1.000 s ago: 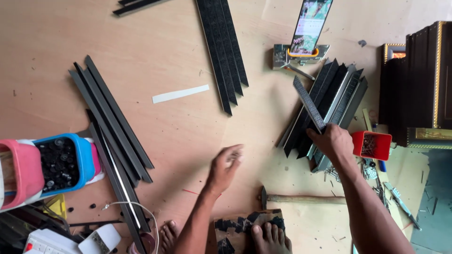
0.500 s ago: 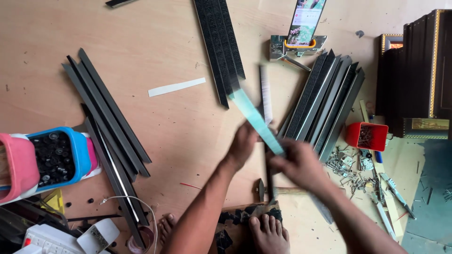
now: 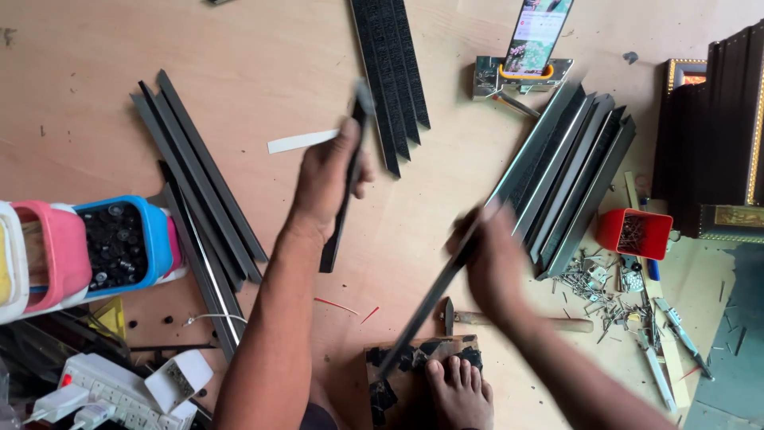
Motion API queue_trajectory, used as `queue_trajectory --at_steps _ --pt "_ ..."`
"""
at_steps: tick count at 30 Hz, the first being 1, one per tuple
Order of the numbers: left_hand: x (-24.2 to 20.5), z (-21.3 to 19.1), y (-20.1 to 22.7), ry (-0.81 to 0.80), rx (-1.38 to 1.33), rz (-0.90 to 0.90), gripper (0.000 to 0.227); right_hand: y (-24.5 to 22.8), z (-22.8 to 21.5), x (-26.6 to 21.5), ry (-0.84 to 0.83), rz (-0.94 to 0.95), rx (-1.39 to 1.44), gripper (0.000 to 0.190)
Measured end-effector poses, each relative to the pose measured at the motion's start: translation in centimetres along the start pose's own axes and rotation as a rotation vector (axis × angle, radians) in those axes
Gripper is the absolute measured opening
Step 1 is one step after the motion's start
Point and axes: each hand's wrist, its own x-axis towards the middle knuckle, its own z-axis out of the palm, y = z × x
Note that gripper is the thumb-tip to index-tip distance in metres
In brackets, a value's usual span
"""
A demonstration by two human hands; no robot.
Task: Assembling black picture frame segments using a hammer and joining hardware.
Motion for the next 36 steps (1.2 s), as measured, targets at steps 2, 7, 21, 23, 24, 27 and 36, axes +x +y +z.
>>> queue_trajectory --at_steps 2,7,21,23,24,27,36 --pt "-0.6 0.9 0.3 -0.081 0.106 -0.01 0.055 4.9 -0.9 -1.9 -0.067 0.109 0.079 0.037" --pt "0.1 2.4 -1.5 -0.252 0.112 0.02 0.046 3.8 -3.5 0.0 -0.063 0.316 -0.051 0.036" --pt "-1.2 6.0 -6.6 -0.499 0.677 -0.16 0.041 8.8 -8.7 0.9 -0.485 0.483 -0.395 0.047" --pt "-2.1 5.9 -7.6 -0.536 0.794 -0.211 0.034 9.1 -9.1 0.0 -0.52 0.58 -0.636 0.053" --pt "-2.1 5.2 -10.1 -0.534 0.786 -0.217 0.034 9.7 -9.6 -0.4 -0.522 0.588 -0.641 0.053" --pt "-2.4 4.0 -15.2 -0.647 0.833 -0.077 0.032 10.6 -10.2 -1.4 -0.633 0.512 -0.635 0.06" --pt "-6.2 5.1 -15.9 -0.887 0.587 -0.421 0.038 13.7 -12.7 -4.4 -0.625 0.575 -0.615 0.053"
